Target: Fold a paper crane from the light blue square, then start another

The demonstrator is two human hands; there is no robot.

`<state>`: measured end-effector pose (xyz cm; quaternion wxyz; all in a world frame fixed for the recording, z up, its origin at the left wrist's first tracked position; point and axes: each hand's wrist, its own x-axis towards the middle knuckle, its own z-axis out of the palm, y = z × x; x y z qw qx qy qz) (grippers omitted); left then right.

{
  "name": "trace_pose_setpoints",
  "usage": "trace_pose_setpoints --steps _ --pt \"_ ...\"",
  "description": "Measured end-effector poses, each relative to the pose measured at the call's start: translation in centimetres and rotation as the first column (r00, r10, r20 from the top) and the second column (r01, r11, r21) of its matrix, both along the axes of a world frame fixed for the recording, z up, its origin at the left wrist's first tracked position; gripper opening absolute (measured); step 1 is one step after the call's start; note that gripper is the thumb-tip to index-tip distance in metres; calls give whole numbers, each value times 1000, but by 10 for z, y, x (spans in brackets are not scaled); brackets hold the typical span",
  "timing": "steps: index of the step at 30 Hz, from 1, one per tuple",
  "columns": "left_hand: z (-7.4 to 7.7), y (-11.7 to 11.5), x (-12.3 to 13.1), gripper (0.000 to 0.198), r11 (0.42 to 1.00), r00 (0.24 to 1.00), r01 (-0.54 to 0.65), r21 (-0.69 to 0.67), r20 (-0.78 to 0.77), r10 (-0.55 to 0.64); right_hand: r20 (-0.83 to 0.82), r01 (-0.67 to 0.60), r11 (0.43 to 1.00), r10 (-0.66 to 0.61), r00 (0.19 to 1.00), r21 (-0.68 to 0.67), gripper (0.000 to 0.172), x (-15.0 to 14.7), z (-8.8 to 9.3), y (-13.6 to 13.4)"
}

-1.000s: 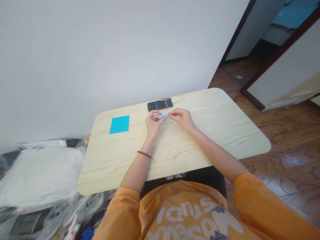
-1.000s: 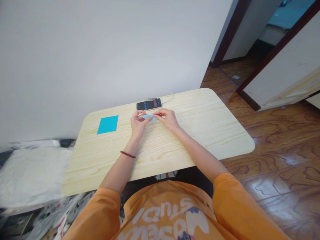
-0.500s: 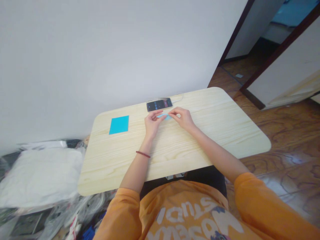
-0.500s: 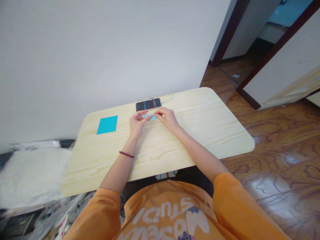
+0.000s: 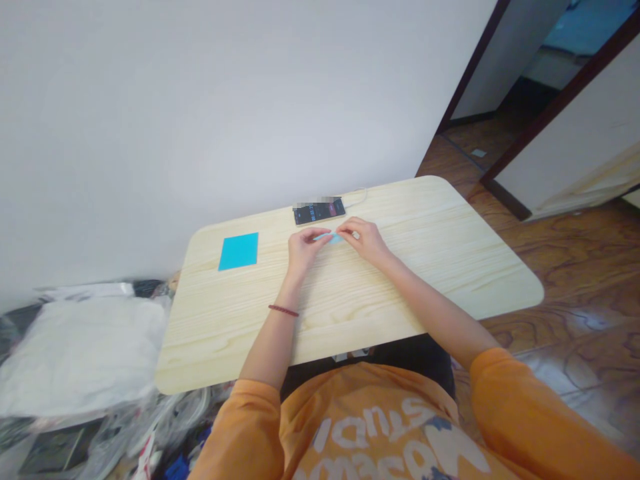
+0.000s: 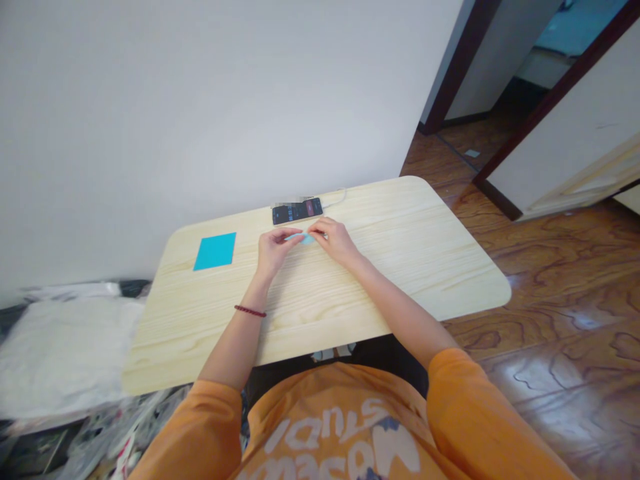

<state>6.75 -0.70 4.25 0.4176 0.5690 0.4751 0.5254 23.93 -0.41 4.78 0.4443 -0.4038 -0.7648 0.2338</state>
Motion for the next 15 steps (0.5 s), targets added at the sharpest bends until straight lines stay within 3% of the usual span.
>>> trace_pose_setpoints --steps 15 --pt "-7 1 -1 18 999 998 -37 39 -57 40 -6 9 997 -9 1000 -74 11 2 -3 4"
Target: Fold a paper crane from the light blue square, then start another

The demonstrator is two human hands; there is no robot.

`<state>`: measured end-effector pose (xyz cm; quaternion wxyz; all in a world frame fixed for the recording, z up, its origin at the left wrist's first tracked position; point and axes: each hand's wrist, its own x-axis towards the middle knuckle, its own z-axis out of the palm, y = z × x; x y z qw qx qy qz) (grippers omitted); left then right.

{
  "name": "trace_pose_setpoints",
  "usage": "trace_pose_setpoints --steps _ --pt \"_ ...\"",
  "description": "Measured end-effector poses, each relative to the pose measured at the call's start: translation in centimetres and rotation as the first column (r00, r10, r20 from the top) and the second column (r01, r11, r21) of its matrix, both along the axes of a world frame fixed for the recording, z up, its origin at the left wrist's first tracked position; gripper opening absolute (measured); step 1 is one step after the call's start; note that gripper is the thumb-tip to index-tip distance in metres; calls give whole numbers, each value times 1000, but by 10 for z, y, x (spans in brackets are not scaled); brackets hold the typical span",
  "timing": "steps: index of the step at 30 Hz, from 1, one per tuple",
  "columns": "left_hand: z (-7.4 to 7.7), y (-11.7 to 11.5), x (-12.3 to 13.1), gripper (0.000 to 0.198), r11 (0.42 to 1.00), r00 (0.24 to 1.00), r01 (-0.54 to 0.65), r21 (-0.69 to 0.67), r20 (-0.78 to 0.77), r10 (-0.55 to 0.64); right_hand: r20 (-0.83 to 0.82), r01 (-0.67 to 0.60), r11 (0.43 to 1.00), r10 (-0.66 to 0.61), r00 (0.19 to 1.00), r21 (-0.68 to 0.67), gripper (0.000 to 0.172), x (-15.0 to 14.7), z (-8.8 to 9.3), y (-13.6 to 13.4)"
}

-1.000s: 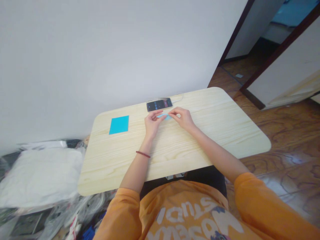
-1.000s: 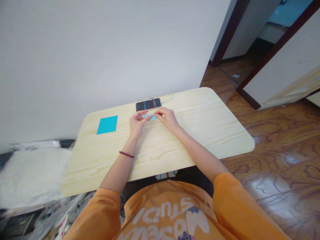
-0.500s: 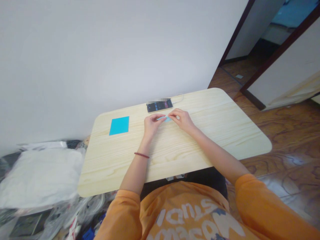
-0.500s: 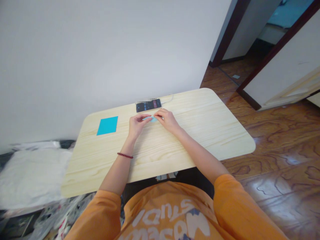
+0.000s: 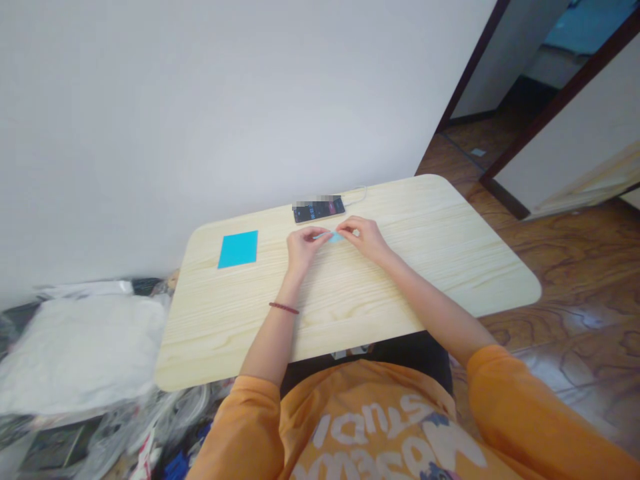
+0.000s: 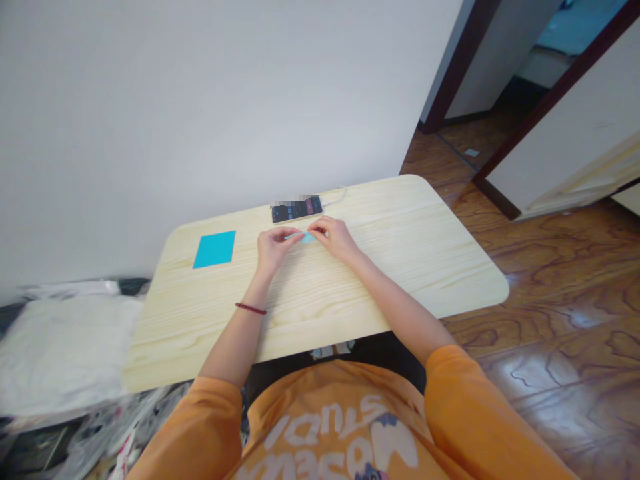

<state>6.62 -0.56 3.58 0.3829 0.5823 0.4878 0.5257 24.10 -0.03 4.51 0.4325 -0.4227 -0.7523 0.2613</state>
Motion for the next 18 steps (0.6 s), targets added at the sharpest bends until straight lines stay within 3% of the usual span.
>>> trace_pose_setpoints --steps 7,13,18 --pt "2 -1 1 16 1000 1000 0 -5 -9 0 -37 -1 998 -1 999 -66 10 0 -1 2" --pt "1 0 3 17 1000 997 0 -16 76 1 -175 -2 987 -26 984 -161 18 0 -6 6" --pt "4 -4 6 18 1000 999 2 1 35 -2 -201 6 988 -36 979 -152 16 -1 -6 6"
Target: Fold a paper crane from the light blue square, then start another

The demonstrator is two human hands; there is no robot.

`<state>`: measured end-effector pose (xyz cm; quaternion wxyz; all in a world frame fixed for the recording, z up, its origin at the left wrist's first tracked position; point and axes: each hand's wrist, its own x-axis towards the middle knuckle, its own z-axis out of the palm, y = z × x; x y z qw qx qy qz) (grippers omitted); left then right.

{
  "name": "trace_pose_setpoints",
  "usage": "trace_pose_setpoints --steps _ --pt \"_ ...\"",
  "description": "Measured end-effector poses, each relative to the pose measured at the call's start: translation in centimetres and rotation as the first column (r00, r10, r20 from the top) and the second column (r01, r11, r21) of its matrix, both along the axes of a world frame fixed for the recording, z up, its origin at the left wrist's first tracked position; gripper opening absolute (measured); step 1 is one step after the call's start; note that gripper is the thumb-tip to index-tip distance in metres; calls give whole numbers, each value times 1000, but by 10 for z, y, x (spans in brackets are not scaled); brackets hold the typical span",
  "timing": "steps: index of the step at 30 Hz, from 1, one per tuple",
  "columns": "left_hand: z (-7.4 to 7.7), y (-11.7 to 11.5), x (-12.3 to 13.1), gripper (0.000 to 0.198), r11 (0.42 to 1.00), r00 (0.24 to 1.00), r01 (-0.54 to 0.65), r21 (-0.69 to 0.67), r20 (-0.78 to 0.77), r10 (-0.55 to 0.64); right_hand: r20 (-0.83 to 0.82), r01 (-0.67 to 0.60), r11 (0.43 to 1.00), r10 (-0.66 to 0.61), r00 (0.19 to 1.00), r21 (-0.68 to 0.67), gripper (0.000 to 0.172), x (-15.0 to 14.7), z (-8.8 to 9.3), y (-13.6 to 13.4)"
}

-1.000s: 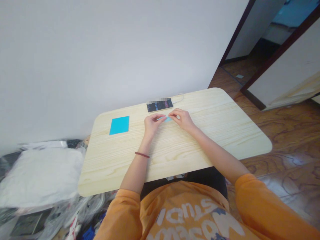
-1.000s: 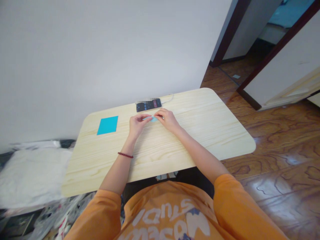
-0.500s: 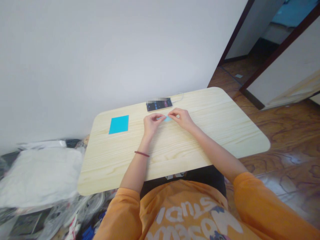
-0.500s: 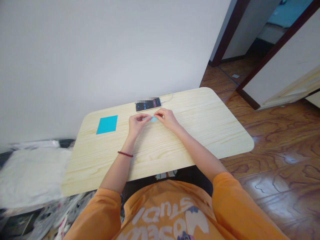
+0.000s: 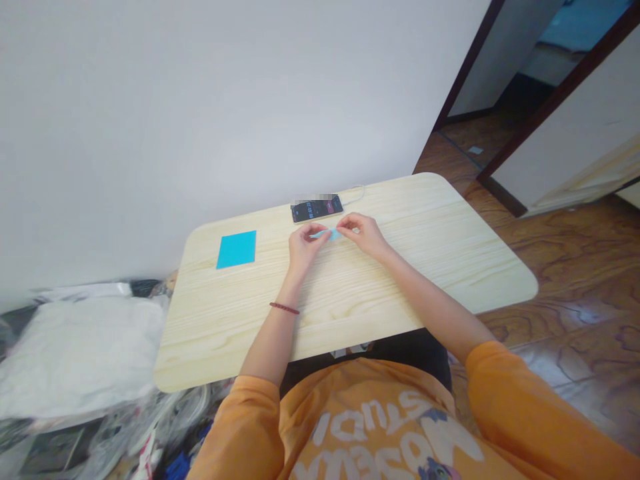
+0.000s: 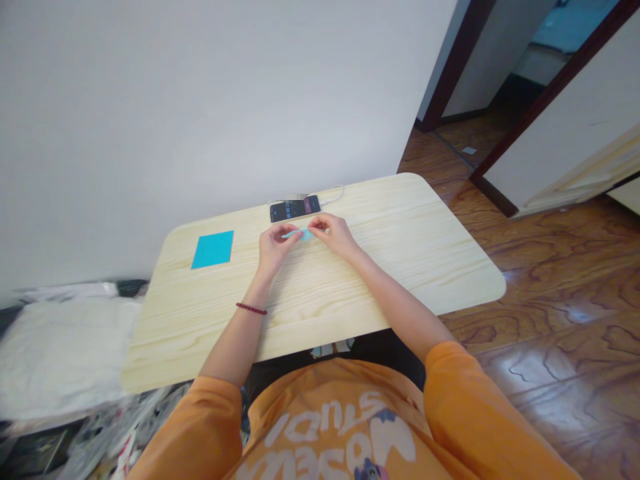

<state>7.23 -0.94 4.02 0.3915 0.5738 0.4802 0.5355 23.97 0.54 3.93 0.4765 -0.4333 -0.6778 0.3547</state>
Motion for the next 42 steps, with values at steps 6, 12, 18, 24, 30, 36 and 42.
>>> trace_pose_setpoints --steps 6,12,18,24,30,36,42 --pt "2 -2 1 16 999 999 39 -15 -22 -39 31 3 1000 -4 1000 23 17 -1 3 -2" --pt "1 0 0 15 999 999 31 -18 -11 -31 -2 4 1000 -4 1000 -5 21 -1 2 -1" --pt "0 0 0 15 999 999 49 6 -5 -49 -99 -28 997 22 995 -66 22 -1 7 -3" --pt "1 -1 1 17 998 998 57 -4 34 -56 -209 -20 984 -17 978 -177 30 2 8 -2" --pt "1 -1 1 17 999 998 49 11 36 -49 -216 -36 981 -6 976 -189 29 1 9 -3" --pt "3 -3 1 19 998 998 58 2 -2 -58 -200 -81 981 45 979 -174 21 0 10 -4" --pt "2 -2 -1 22 993 996 82 -80 -13 -83 -127 -100 986 83 988 -136 16 2 13 -4"
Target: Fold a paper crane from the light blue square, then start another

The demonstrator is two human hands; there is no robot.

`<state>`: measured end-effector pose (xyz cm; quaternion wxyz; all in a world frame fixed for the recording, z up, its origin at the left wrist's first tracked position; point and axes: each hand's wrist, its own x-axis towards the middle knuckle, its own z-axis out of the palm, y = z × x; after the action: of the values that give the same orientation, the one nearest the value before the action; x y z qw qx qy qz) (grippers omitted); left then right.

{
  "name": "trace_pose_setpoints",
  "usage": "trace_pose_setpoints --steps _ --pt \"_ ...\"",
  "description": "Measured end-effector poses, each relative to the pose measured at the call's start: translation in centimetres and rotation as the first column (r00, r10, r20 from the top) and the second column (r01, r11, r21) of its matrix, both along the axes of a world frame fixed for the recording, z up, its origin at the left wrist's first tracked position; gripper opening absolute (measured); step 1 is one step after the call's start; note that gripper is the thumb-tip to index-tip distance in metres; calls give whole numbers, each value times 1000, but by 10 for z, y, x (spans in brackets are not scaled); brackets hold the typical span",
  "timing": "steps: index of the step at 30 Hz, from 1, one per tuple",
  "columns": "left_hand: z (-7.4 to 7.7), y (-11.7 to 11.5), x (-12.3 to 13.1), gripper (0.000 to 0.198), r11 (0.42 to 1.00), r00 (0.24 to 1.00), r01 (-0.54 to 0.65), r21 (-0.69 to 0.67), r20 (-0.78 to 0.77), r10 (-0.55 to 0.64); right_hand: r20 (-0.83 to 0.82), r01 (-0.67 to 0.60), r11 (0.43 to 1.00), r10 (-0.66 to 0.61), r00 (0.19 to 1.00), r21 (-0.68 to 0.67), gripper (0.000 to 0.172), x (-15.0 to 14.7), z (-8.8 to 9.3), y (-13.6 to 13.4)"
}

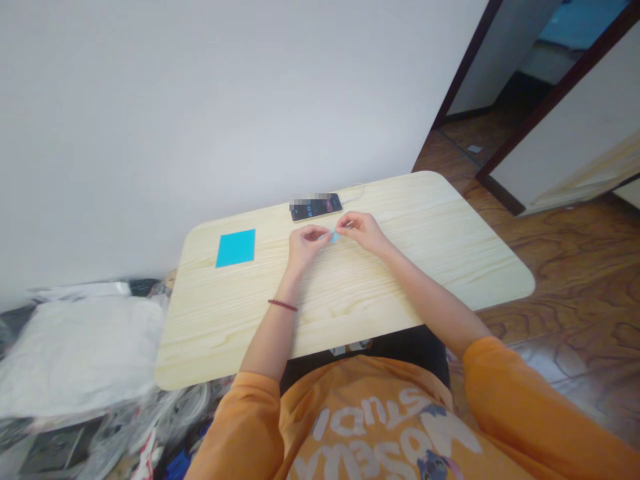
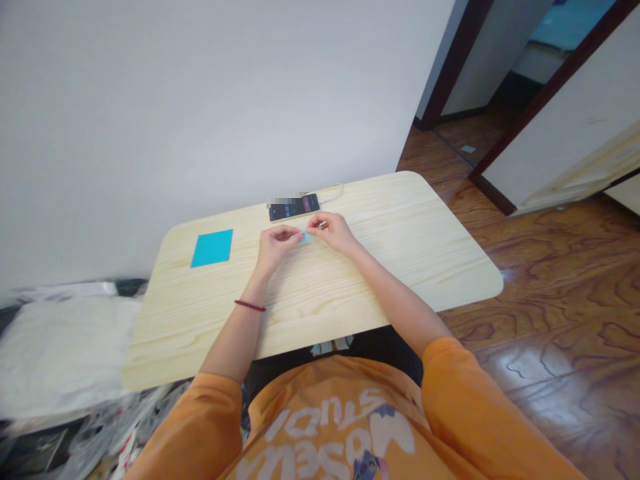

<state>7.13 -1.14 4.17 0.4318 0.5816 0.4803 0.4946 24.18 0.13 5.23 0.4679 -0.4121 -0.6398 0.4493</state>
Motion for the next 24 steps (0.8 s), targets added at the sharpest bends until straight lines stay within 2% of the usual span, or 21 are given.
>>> trace_pose_setpoints --steps 11,24 --pt "3 1 -6 23 990 999 50 -129 -4 -51 59 -7 1000 8 998 -13 16 -1 -7 1" --pt "-2 5 -21 12 982 993 34 -185 -107 -55 85 33 994 -25 996 -103 15 12 -8 7"
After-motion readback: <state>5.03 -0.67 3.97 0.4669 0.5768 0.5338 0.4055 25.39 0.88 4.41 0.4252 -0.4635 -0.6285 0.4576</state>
